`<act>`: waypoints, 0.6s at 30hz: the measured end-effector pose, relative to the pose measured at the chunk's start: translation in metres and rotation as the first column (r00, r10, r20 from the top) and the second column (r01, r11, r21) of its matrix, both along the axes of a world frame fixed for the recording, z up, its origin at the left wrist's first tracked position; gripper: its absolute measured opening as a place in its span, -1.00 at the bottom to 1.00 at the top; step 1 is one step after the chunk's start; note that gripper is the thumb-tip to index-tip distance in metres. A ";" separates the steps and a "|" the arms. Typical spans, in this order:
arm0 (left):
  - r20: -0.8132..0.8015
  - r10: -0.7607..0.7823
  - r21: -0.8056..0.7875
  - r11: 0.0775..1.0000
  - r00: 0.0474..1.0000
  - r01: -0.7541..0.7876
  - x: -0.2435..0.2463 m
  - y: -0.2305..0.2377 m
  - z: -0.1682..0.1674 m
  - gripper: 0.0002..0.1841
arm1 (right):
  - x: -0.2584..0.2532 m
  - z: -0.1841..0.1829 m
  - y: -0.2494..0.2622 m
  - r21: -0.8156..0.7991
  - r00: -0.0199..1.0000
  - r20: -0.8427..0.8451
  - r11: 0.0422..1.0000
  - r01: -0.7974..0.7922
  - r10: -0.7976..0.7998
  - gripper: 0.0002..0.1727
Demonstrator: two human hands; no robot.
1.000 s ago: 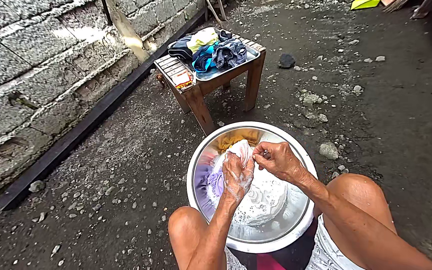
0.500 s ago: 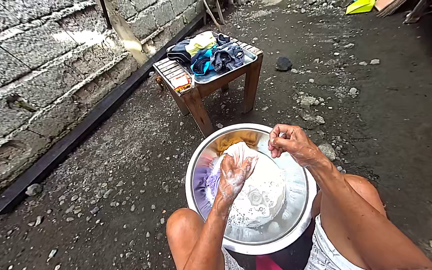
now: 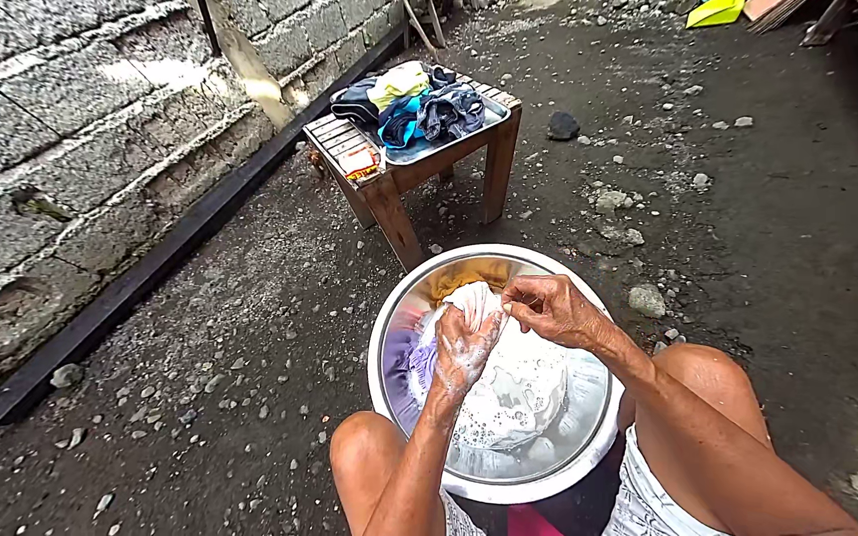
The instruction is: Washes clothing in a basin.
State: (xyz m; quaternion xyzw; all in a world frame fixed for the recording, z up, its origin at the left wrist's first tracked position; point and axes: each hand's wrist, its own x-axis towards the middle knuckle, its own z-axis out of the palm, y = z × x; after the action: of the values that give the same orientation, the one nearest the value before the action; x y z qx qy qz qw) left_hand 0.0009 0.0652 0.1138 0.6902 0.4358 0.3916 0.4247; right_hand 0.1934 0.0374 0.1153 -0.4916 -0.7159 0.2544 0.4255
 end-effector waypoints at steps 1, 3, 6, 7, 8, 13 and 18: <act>-0.051 0.008 0.036 0.999 0.999 -0.006 0.000 0.000 0.000 -0.58 | -0.001 0.000 -0.001 0.012 0.999 0.032 1.000 0.005 -0.005 -0.79; -0.145 0.031 0.114 0.993 0.989 -0.015 0.001 -0.003 0.001 -0.58 | -0.003 0.001 -0.003 0.026 0.994 0.105 0.999 0.026 -0.029 -0.78; -0.218 0.038 0.182 0.983 0.975 0.003 0.002 -0.006 0.003 -0.62 | -0.008 -0.002 -0.004 0.100 0.971 0.218 0.992 0.076 -0.096 -0.79; -0.211 0.025 0.187 0.982 0.977 0.016 0.003 -0.007 0.002 -0.62 | -0.008 -0.004 -0.004 0.130 0.965 0.232 0.987 0.093 -0.122 -0.79; -0.187 0.007 0.180 0.983 0.982 0.027 0.003 -0.006 0.001 -0.63 | -0.008 -0.004 -0.003 0.121 0.968 0.211 0.986 0.110 -0.134 -0.79; 0.027 -0.061 0.001 0.998 0.998 0.061 -0.001 -0.001 0.003 -0.59 | 0.012 0.006 0.003 -0.146 0.971 -0.179 0.980 0.133 -0.158 -0.92; 0.089 -0.084 -0.060 0.994 0.992 0.089 -0.003 -0.002 0.003 -0.62 | 0.009 0.006 0.000 -0.036 0.987 -0.134 0.996 0.080 -0.084 -0.87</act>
State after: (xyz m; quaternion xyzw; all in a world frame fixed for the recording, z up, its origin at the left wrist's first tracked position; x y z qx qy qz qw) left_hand -0.0018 0.0636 0.1166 0.6769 0.3988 0.3884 0.4816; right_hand 0.2022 0.0370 0.1214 -0.5088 -0.6606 0.2804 0.4756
